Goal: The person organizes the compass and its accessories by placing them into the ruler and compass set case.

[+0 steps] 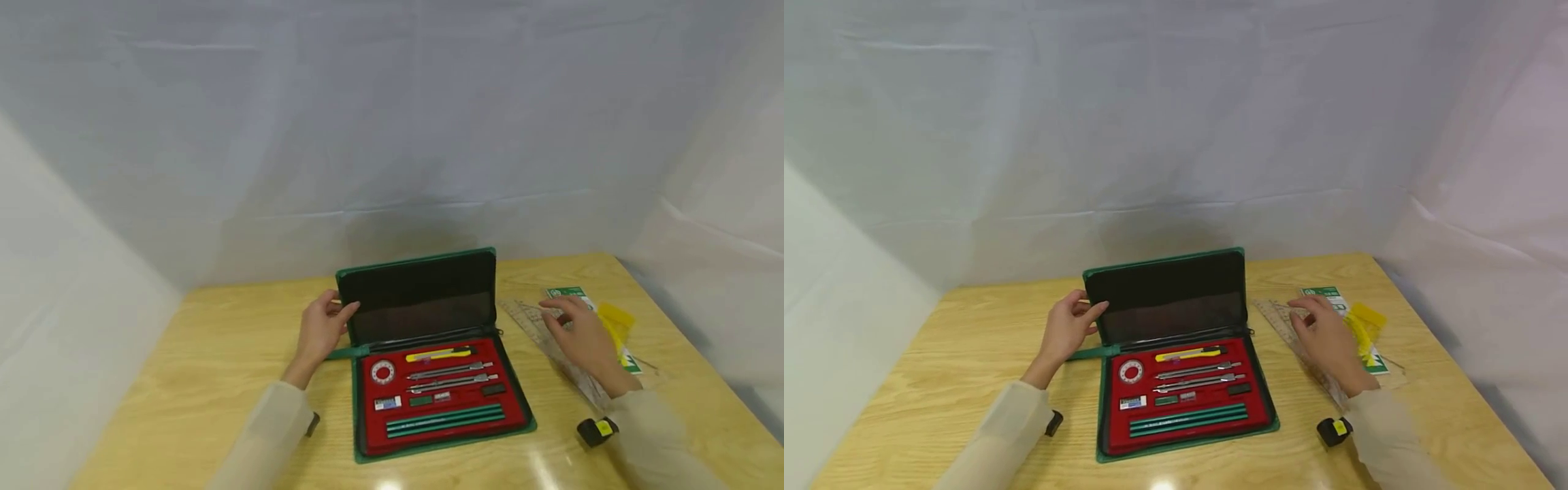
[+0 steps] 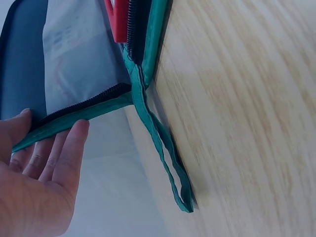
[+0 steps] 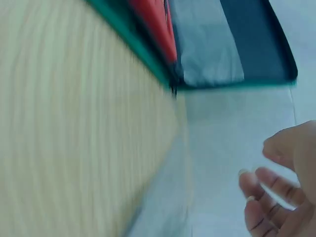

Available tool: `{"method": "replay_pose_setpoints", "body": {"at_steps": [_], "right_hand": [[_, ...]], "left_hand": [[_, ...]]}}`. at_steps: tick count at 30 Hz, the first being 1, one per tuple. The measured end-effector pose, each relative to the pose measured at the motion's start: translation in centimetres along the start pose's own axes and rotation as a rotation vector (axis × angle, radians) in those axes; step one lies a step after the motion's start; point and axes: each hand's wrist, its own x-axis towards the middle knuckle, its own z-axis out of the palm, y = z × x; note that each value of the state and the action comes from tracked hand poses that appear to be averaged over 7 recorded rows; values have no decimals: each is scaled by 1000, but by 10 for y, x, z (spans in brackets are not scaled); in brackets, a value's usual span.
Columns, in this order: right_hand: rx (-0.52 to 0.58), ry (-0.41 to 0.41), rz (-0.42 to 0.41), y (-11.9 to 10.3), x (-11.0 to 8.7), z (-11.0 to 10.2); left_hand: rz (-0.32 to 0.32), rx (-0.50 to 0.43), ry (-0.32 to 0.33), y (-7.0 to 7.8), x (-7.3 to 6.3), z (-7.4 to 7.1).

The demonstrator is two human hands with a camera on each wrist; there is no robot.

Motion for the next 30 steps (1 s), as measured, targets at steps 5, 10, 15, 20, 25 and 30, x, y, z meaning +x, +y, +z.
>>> {"method": "replay_pose_setpoints", "body": {"at_steps": [5,10,15,20,25,30], "right_hand": [[-92,-115,259,23,-12,-26],[-186,-222,445,39,-25,-38],[-223,-341,565,44,-34,-41],[-227,-368,563,47,-37,-39],[-231,-381,534,50,-38,-39],[-221,-372,480,52,-38,-38]], "left_hand": [[-10,-28,-8,0,1,-1],[-12,-30,-14,-3,-1,-5],[-16,-35,-29,-5,-2,-9],[-25,-46,-42,-7,-4,-13],[-35,-49,-56,-6,-6,-16],[-31,-47,-52,-4,-6,-20]]}}
